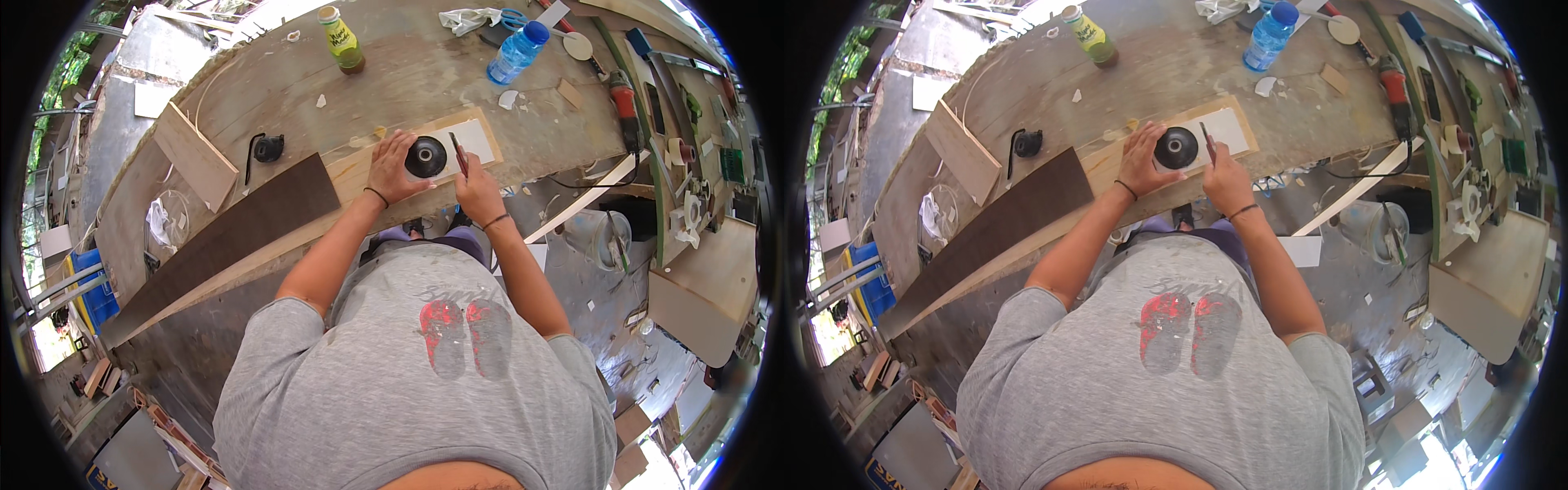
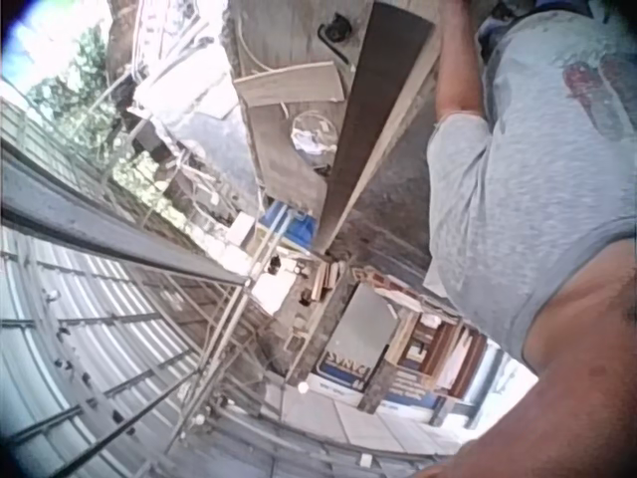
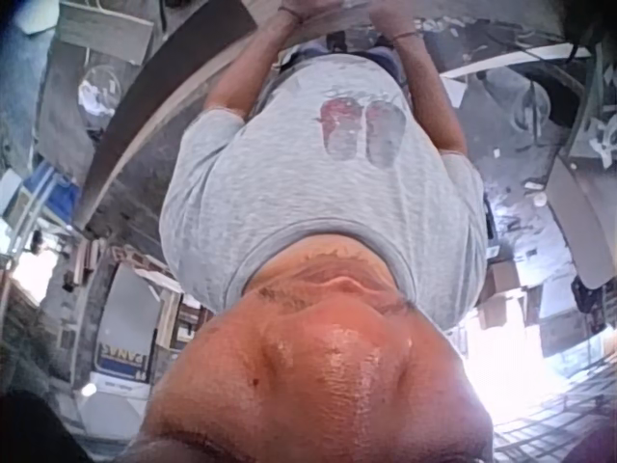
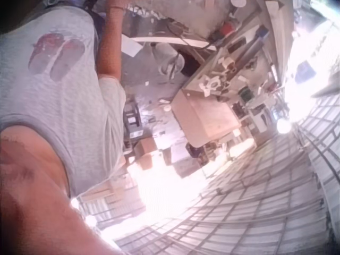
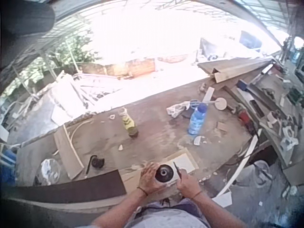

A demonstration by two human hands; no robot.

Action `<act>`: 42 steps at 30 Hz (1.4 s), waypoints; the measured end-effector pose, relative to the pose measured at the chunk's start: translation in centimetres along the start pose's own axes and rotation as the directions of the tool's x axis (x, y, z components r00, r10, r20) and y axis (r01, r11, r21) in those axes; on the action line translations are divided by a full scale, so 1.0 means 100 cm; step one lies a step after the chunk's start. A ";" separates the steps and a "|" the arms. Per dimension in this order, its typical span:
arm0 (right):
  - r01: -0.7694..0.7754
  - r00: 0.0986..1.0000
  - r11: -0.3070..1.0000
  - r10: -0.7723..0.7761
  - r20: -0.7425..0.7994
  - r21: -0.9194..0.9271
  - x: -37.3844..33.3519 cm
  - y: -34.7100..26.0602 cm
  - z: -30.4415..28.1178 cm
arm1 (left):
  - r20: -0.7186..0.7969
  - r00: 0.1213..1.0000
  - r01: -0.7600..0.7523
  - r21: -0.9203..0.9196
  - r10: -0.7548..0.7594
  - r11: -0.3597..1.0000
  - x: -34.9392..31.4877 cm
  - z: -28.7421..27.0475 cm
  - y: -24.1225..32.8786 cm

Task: The person trims a piece of wood with a utility knife and then applies glue to a small circular wooden piece using a scraper.

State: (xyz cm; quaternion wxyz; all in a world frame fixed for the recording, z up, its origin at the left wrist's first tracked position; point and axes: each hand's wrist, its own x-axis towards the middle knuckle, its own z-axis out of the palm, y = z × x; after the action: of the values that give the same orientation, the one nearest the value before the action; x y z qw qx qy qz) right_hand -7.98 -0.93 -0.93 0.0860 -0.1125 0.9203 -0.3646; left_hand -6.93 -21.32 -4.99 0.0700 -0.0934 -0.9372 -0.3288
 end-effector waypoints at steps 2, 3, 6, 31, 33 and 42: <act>0.015 1.000 0.999 -0.015 0.008 -0.049 0.005 0.001 0.007 | 0.001 1.000 0.023 0.021 -0.023 1.000 -0.001 0.000 0.002; -0.007 1.000 0.998 0.009 0.028 -0.068 0.007 0.000 0.009 | 0.001 1.000 0.024 0.021 -0.024 1.000 -0.001 0.000 0.002; -0.019 0.999 0.997 0.022 0.031 -0.077 0.008 0.002 0.014 | 0.018 0.999 0.050 0.043 -0.051 0.998 -0.001 -0.001 0.004; -0.079 0.983 0.979 0.108 0.151 -0.187 0.029 -0.007 0.007 | -0.034 0.999 0.037 0.050 -0.035 0.998 0.002 0.004 0.009; -0.089 0.977 0.973 0.126 0.170 -0.211 0.033 -0.007 0.006 | -0.025 0.999 0.038 0.047 -0.037 0.998 0.002 0.004 0.011; -0.126 0.963 0.965 0.175 0.205 -0.228 0.027 -0.012 0.005 | -0.020 0.998 0.054 0.090 -0.053 0.994 0.002 0.002 0.012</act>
State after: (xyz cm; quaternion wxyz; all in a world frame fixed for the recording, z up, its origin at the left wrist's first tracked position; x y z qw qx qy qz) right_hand -10.29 -2.85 -0.65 0.2041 -0.0907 0.9444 -0.2411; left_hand -6.85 -20.24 -4.42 0.0737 -0.0621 -0.9526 -0.2887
